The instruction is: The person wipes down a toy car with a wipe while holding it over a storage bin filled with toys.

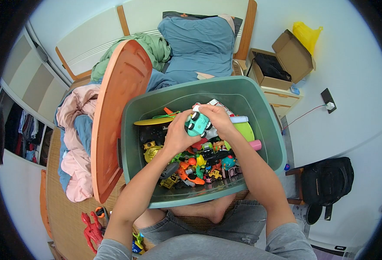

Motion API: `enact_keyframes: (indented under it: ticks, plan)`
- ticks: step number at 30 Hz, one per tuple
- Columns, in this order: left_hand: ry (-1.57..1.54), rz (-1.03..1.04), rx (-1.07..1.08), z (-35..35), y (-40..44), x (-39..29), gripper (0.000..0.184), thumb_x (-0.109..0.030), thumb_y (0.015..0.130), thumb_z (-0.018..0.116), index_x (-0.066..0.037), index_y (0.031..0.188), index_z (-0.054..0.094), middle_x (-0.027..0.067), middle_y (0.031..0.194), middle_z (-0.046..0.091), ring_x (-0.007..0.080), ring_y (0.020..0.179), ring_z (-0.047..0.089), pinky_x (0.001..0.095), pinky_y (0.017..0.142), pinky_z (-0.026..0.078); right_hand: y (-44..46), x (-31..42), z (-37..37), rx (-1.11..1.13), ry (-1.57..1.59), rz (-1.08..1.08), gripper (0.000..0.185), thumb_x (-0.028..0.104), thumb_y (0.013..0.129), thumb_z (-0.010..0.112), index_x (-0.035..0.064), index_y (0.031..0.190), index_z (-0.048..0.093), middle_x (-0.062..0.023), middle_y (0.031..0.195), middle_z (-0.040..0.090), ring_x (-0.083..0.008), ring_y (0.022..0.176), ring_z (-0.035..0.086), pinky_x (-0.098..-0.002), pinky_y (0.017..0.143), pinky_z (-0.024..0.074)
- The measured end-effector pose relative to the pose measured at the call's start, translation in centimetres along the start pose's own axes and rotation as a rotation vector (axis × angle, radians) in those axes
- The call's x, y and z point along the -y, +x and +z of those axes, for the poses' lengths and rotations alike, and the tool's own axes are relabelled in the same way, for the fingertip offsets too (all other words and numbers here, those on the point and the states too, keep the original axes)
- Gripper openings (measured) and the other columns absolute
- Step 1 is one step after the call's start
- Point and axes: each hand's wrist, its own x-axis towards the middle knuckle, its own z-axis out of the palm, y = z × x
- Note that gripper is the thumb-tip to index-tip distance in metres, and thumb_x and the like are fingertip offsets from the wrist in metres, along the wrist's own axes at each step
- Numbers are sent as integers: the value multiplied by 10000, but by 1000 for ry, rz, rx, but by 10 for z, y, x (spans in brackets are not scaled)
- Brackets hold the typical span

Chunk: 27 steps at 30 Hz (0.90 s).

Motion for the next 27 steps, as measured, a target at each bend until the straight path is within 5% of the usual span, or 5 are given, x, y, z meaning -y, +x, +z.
enact_keyframes:
  ticks: [6,8,15,21,27]
  plan:
    - [-4,15,-12,1,0,2,731,-113,570,813,-48,1241,530,172,1120,604,352,1049,597,416,912,489,-1,2,3,-15,4,3,275,213,952,614,14,1126,692,-14,999,693,-72,873,621,-232,764,486]
    - [14,74,-50,2,0,4,703,-124,594,817,-95,1230,520,157,1073,596,379,964,622,437,817,519,-1,3,3,-19,4,5,273,212,951,617,14,1123,693,-14,996,694,-73,872,621,-232,763,485]
    - [-15,23,-29,3,0,5,740,-123,568,825,-40,1241,529,180,1128,611,356,1041,605,413,902,493,1,-2,-2,5,16,11,272,207,959,595,14,1126,689,-15,997,691,-82,882,623,-240,775,485]
    - [-143,-117,-62,4,4,11,736,-259,610,864,-51,1232,530,131,1028,660,252,937,670,353,816,516,0,3,1,50,105,-22,282,186,961,576,8,1156,675,-39,1039,683,-104,918,628,-258,805,493]
    - [1,4,-94,6,1,10,745,-185,575,845,-48,1236,529,166,1108,629,328,1022,633,395,876,509,0,2,2,41,116,24,284,182,961,573,1,1156,670,-44,1035,687,-108,904,638,-264,795,506]
